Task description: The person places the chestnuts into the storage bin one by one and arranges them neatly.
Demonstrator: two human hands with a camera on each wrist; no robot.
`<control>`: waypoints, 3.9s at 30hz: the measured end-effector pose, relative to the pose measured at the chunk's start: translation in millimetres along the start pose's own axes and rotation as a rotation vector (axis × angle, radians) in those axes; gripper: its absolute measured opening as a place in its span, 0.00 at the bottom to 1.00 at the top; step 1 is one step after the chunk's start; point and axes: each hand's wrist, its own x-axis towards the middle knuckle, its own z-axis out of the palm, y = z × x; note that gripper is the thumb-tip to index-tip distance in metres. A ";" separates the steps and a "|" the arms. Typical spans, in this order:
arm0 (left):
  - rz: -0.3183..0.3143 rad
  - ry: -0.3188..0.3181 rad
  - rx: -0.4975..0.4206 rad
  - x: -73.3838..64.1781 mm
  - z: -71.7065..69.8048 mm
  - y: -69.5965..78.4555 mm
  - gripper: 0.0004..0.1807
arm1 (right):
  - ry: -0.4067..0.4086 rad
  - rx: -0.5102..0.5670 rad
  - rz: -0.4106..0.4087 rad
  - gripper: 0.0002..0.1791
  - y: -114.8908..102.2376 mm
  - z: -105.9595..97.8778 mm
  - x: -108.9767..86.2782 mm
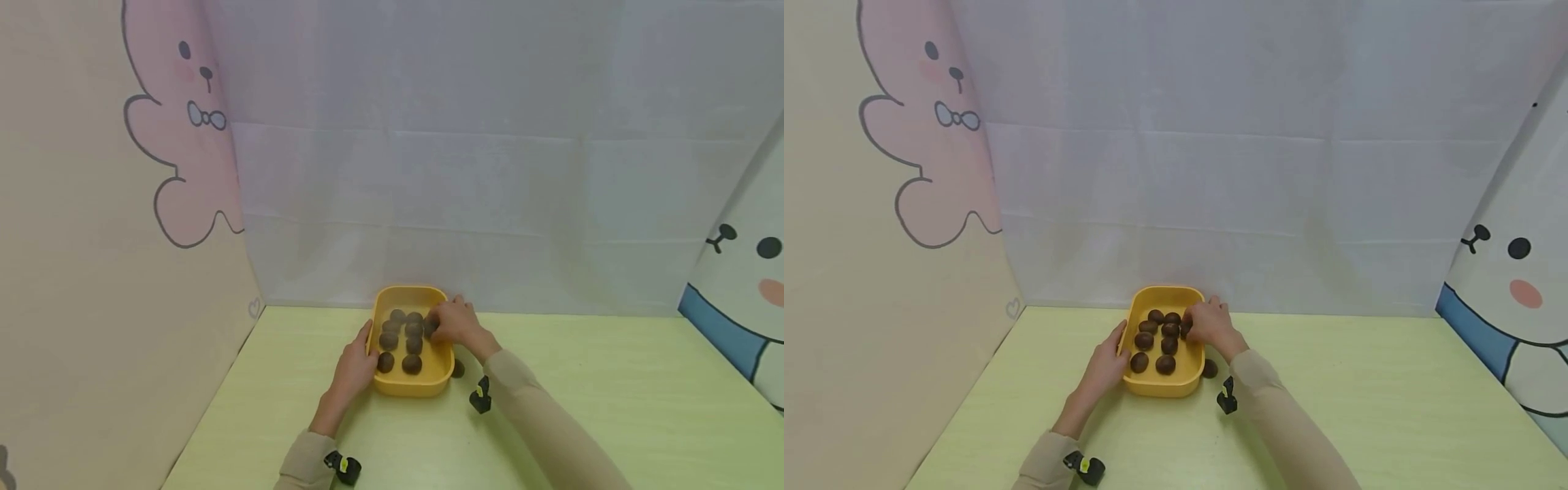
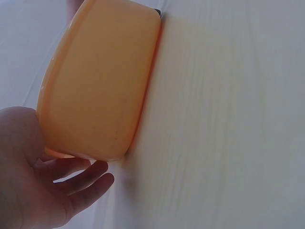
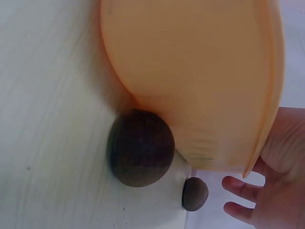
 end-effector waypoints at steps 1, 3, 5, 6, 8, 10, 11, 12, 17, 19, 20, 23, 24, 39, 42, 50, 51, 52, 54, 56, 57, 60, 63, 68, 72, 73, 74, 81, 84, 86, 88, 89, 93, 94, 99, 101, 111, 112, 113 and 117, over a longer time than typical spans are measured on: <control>0.001 0.000 -0.001 0.0 0.0 0.0 0.35 | -0.002 0.000 0.003 0.13 -0.4 0.0 0.6; 0.002 0.002 -0.002 -0.1 -0.1 0.2 0.35 | 0.011 0.006 0.007 0.11 0.1 0.0 0.9; 0.002 0.002 -0.002 -0.3 -0.1 0.5 0.35 | 0.057 0.013 0.010 0.09 2.4 0.6 0.7; 0.002 0.001 -0.002 -0.3 0.0 0.5 0.35 | 0.093 0.028 0.015 0.09 3.8 0.6 0.2; 0.001 0.001 -0.002 -0.3 0.2 0.6 0.35 | 0.183 0.061 0.019 0.09 7.9 0.4 -0.5; 0.001 0.000 -0.003 -0.2 0.4 0.7 0.35 | 0.282 0.116 0.015 0.09 12.9 -1.1 -1.5; 0.001 -0.001 -0.002 0.0 0.5 0.6 0.35 | 0.325 0.154 0.011 0.09 15.6 -2.1 -2.0; 0.001 -0.001 -0.003 0.1 0.5 0.8 0.35 | 0.360 0.194 0.008 0.09 18.3 -3.2 -2.5; -0.003 0.000 0.003 -0.5 -0.7 2.5 0.35 | 0.429 0.352 -0.004 0.11 32.4 -6.1 -3.4; -0.004 0.001 0.002 -1.2 -1.2 3.1 0.35 | 0.429 0.391 0.005 0.11 37.4 -4.8 -3.9; -0.006 0.001 0.000 -1.7 -1.5 3.5 0.35 | 0.429 0.403 0.012 0.11 40.3 -3.2 -4.1; -0.005 0.002 0.000 -1.8 -1.8 3.5 0.35 | 0.422 0.433 0.035 0.12 47.8 2.0 -5.2; -0.006 0.001 0.001 -1.6 -1.6 3.2 0.35 | 0.421 0.436 0.036 0.13 50.5 4.3 -5.3; -0.008 0.005 -0.006 0.9 0.7 -1.8 0.35 | 0.315 0.350 0.008 0.20 70.4 29.3 1.7; -0.016 0.009 -0.007 0.4 1.0 -1.3 0.35 | 0.317 0.325 0.001 0.20 70.9 30.4 3.3; -0.014 0.005 0.002 -0.1 0.9 -0.8 0.35 | 0.305 0.308 0.053 0.18 71.6 30.7 5.0; -0.013 0.003 0.004 -0.2 0.6 -0.6 0.35 | 0.301 0.308 0.062 0.18 71.6 30.2 4.6; -0.014 0.002 0.006 -0.5 0.3 -0.1 0.35 | 0.299 0.309 0.070 0.18 71.4 29.4 4.0; -0.014 0.003 0.005 -0.5 -0.2 0.3 0.35 | 0.306 0.331 0.083 0.18 70.6 26.4 2.2; -0.016 0.005 0.004 -0.4 -0.1 0.2 0.35 | 0.333 0.355 0.083 0.18 69.7 22.7 -0.6; -0.018 0.006 0.005 -0.5 0.1 0.3 0.35 | 0.351 0.373 0.080 0.18 68.7 20.3 -2.2; -0.018 0.007 0.000 -0.4 0.1 0.4 0.35 | 0.408 0.410 0.068 0.18 65.0 12.4 -6.8; -0.018 0.005 -0.002 -1.2 -0.5 1.1 0.35 | 0.454 0.432 0.051 0.17 60.2 5.5 -10.9; -0.017 0.004 -0.006 -1.8 -1.8 1.7 0.35 | 0.490 0.430 0.017 0.16 52.9 -2.7 -15.9; -0.012 0.004 -0.006 -0.9 -1.5 1.3 0.35 | 0.499 0.430 -0.003 0.16 48.0 -6.5 -20.3; -0.011 0.003 -0.006 -0.4 -1.2 1.1 0.35 | 0.498 0.428 -0.006 0.15 46.8 -7.2 -21.3; -0.010 0.002 -0.007 -0.1 -1.0 1.0 0.35 | 0.498 0.429 -0.012 0.15 45.6 -7.7 -22.6; -0.009 0.000 -0.005 -0.8 -0.1 1.5 0.35 | 0.490 0.444 -0.037 0.15 36.9 -7.9 -28.2; -0.006 0.002 -0.007 -1.6 -0.5 2.5 0.35 | 0.479 0.448 -0.047 0.15 31.1 -7.7 -31.2; -0.008 0.000 -0.009 -2.1 -0.7 3.1 0.35 | 0.471 0.443 -0.052 0.15 26.5 -7.5 -33.6; -0.008 -0.002 -0.005 -1.5 -0.5 2.3 0.35 | 0.457 0.441 -0.055 0.15 22.5 -6.3 -35.3; -0.009 -0.003 -0.004 -1.4 -0.4 2.1 0.35 | 0.446 0.437 -0.057 0.14 20.7 -5.3 -36.0; -0.007 -0.001 -0.003 0.0 -0.2 0.4 0.35 | 0.407 0.410 -0.078 0.14 16.6 0.9 -36.2; -0.006 -0.001 -0.004 0.1 -0.3 0.3 0.35 | 0.399 0.399 -0.084 0.14 15.5 2.3 -36.1; 0.000 0.000 -0.007 0.3 -0.3 -0.1 0.35 | 0.375 0.322 -0.115 0.14 11.3 8.4 -36.9; -0.003 0.000 -0.009 0.0 -0.1 0.3 0.35 | 0.362 0.295 -0.117 0.14 8.9 9.7 -38.1; -0.008 -0.001 -0.007 -0.7 -1.4 1.2 0.35 | 0.253 0.234 -0.047 0.10 -0.3 13.9 -40.1; -0.010 0.000 -0.008 -1.2 -1.8 1.5 0.35 | 0.242 0.228 -0.042 0.09 -1.6 13.1 -39.5; -0.011 0.001 -0.007 -1.5 -2.2 1.6 0.35 | 0.231 0.216 -0.040 0.08 -2.9 12.0 -38.7; -0.008 0.000 -0.015 -1.8 -3.0 2.0 0.36 | 0.178 0.136 -0.030 0.05 -9.0 5.6 -34.9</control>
